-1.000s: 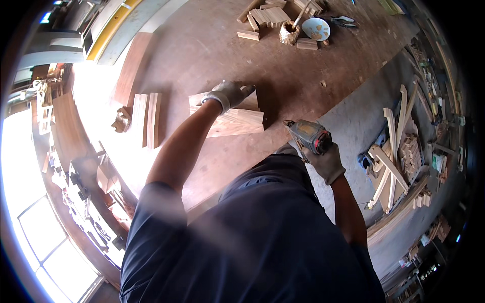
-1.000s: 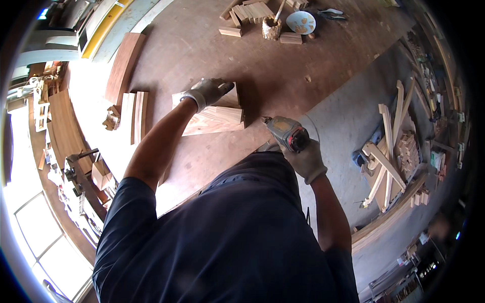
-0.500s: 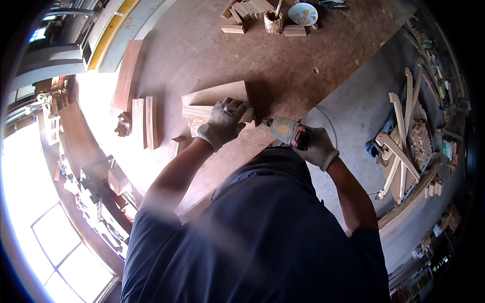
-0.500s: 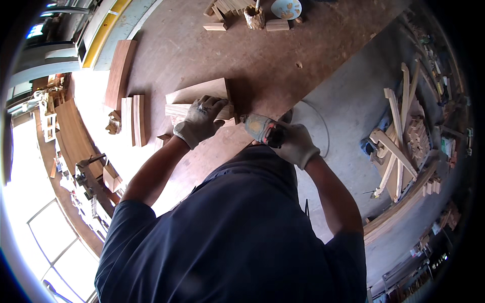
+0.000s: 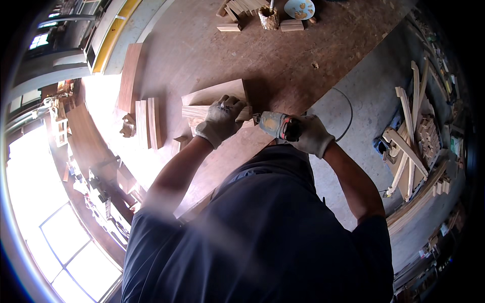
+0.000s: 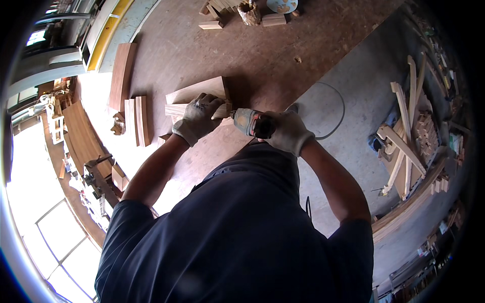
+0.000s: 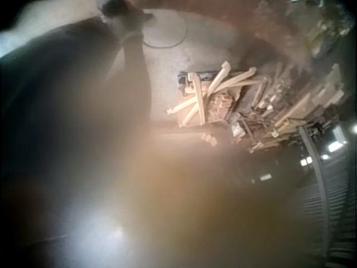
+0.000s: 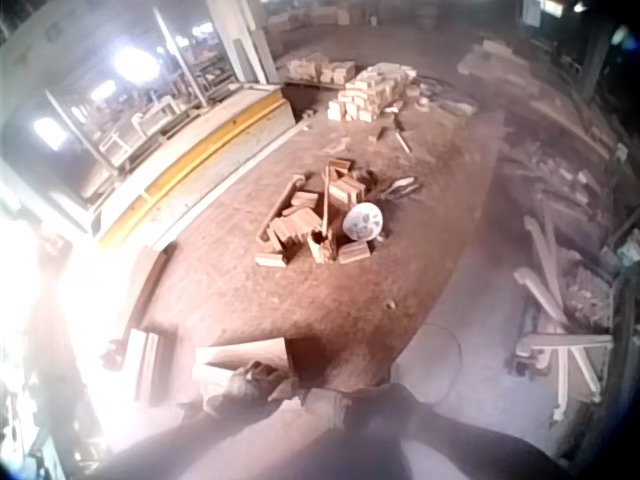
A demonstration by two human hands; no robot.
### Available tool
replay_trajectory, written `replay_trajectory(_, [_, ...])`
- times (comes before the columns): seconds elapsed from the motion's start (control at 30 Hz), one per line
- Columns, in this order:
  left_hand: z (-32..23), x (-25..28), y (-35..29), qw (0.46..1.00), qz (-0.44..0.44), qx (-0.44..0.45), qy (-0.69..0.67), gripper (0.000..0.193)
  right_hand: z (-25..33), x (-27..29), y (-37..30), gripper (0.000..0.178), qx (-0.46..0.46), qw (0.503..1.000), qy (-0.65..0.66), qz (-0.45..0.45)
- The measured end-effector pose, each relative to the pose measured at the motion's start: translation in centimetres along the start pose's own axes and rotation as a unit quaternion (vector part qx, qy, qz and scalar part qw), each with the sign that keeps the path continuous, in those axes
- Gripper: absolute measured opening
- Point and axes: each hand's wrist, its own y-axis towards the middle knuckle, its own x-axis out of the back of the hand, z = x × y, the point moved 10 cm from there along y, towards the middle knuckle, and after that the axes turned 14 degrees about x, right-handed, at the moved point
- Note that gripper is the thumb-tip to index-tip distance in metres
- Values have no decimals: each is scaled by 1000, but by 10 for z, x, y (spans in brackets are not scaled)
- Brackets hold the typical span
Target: The person assembles small wooden blocks by applying glue to the edges and joining them together. They use a brush to spread the adhesive and a pneumatic nail gun to secure the pieces, creating a larger rectangular wooden structure on the workbench.
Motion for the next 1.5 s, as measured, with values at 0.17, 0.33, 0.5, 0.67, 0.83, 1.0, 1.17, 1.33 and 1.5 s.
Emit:
replay_trajectory(0.17, [8, -14, 0, 1000, 15, -2, 20, 44, 5, 1, 4, 50, 12, 1000, 3, 10])
replay_trajectory(0.33, [1, -11, 0, 999, -4, -39, 36, 42, 6, 3, 4, 52, 0, 1000, 21, 15])
replay_trajectory(0.5, [8, -16, 2, 1000, 15, -7, 22, 44, 1, -2, 5, 55, -2, 1000, 18, 17])
replay_trajectory(0.67, [11, -19, -1, 1000, -5, -10, 6, 45, 3, -2, 6, 55, -9, 1000, 18, 22])
replay_trajectory(0.83, [5, -5, 3, 1000, 14, 7, -9, 41, 2, -3, 6, 54, -1, 1000, -4, 28])
replay_trajectory(1.0, [4, -3, 2, 1000, 10, 3, -4, 45, 1, -3, 6, 54, -7, 1000, 18, 22])
replay_trajectory(1.17, [2, -2, 1, 1000, 13, 5, 0, 44, 5, -2, 7, 47, 14, 1000, -6, 18])
replay_trajectory(1.33, [2, -1, 2, 1000, 12, 5, 1, 44, 11, 1, 9, 47, 12, 1000, -3, 20])
replay_trajectory(1.5, [9, -16, 3, 999, 20, -2, 28, 44, 9, 0, 9, 56, -6, 999, 13, 29])
